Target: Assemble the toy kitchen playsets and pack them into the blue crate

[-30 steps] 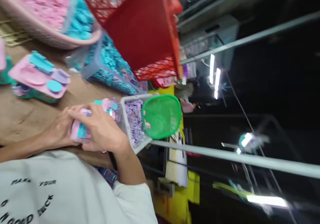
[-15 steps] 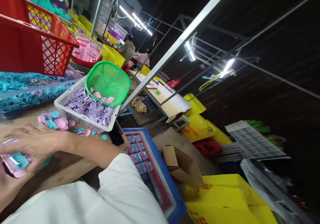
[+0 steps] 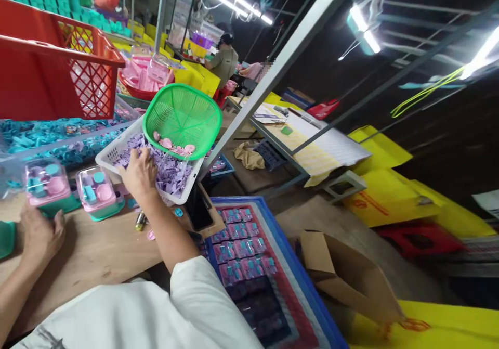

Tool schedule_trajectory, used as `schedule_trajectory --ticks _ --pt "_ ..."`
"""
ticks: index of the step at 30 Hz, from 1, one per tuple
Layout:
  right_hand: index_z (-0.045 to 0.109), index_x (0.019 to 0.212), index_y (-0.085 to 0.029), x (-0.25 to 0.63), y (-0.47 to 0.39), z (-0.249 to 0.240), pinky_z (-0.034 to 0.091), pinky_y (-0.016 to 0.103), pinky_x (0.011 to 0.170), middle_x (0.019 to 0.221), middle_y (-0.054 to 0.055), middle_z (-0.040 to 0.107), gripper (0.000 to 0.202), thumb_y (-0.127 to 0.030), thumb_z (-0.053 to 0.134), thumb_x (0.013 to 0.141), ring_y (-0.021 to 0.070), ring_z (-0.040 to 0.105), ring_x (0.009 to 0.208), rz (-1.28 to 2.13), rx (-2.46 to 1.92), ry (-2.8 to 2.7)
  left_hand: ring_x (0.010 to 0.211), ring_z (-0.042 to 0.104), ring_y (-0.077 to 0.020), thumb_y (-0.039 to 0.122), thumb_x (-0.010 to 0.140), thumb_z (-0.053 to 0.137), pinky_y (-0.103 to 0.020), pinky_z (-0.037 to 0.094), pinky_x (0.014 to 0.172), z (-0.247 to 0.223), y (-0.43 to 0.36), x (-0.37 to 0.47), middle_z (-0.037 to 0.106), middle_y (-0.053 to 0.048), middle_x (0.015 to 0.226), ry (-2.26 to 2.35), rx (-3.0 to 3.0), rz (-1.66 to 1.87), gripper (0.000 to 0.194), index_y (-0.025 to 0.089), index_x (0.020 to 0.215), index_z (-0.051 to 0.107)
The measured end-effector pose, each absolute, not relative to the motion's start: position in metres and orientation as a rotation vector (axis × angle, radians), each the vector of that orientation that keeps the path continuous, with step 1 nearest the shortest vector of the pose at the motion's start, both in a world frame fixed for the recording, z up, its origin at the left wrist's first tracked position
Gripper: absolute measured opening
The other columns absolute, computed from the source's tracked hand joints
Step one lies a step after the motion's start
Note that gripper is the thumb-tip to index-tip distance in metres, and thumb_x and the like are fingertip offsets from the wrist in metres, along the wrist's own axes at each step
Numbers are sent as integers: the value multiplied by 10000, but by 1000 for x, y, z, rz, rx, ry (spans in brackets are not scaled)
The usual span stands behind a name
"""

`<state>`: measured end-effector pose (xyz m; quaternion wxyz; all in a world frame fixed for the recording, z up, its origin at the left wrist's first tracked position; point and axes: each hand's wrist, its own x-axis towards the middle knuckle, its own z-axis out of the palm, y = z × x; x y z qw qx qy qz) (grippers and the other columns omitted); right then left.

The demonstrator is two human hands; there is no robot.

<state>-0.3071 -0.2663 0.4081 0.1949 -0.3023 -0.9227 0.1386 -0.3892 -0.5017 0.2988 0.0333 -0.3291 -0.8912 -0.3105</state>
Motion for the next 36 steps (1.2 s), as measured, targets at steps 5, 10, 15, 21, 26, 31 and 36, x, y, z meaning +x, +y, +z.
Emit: schedule_trajectory --ticks 5,10,15,21,26,31,36 --pt "646 1317 -152 -313 -244 406 611 476 1022 1353 182 578 417 -26 440 977 271 700 1116 468 -760 -2597 1502 212 -645 569 975 427 -831 386 1070 321 -482 -391 62 -283 1710 -2874 -794 -994 909 136 1631 -29" --pt "693 1260 -238 -265 -271 431 560 391 1108 1273 101 593 411 -138 367 1031 203 606 1266 705 -305 -2371 1531 299 -507 511 1018 439 -762 414 925 340 -540 -382 187 -87 1731 -2346 -915 -822 690 328 1632 183" --pt "704 1139 -216 -241 -338 382 623 330 771 1046 67 631 316 -359 462 994 161 641 838 1741 82 -2217 1516 385 -380 478 1030 441 -674 318 1167 374 -601 -382 450 -111 1612 -2584 -685 -646 588 127 1502 453" --pt "675 1112 -186 -244 -397 288 634 305 771 1016 68 649 304 -283 486 896 163 665 870 2087 -219 -2298 1535 265 -310 481 1082 432 -534 234 1297 382 -610 -384 421 -109 1616 -2822 -673 -488 559 82 1468 498" --pt "678 1269 -174 -223 -376 309 554 411 1110 1321 162 574 343 -295 511 995 232 635 1247 1268 -39 -2726 1538 256 -301 478 1124 341 -496 208 1304 382 -610 -378 329 -129 1656 -2865 -662 -569 598 58 1547 393" --pt "507 1540 -208 -233 -380 323 396 514 1271 1598 185 397 727 -357 790 887 314 422 1509 876 312 -2950 1489 373 -409 602 1100 333 -563 344 1223 392 -597 -362 426 -222 1567 -2966 -477 -504 744 13 1547 416" --pt "474 1569 -203 -237 -372 337 528 548 1134 1394 184 552 895 -433 883 807 342 579 1324 687 272 -3190 1297 595 -336 756 1020 384 -508 464 1140 395 -609 -341 611 -168 1390 -2963 -363 -686 856 65 1510 505"
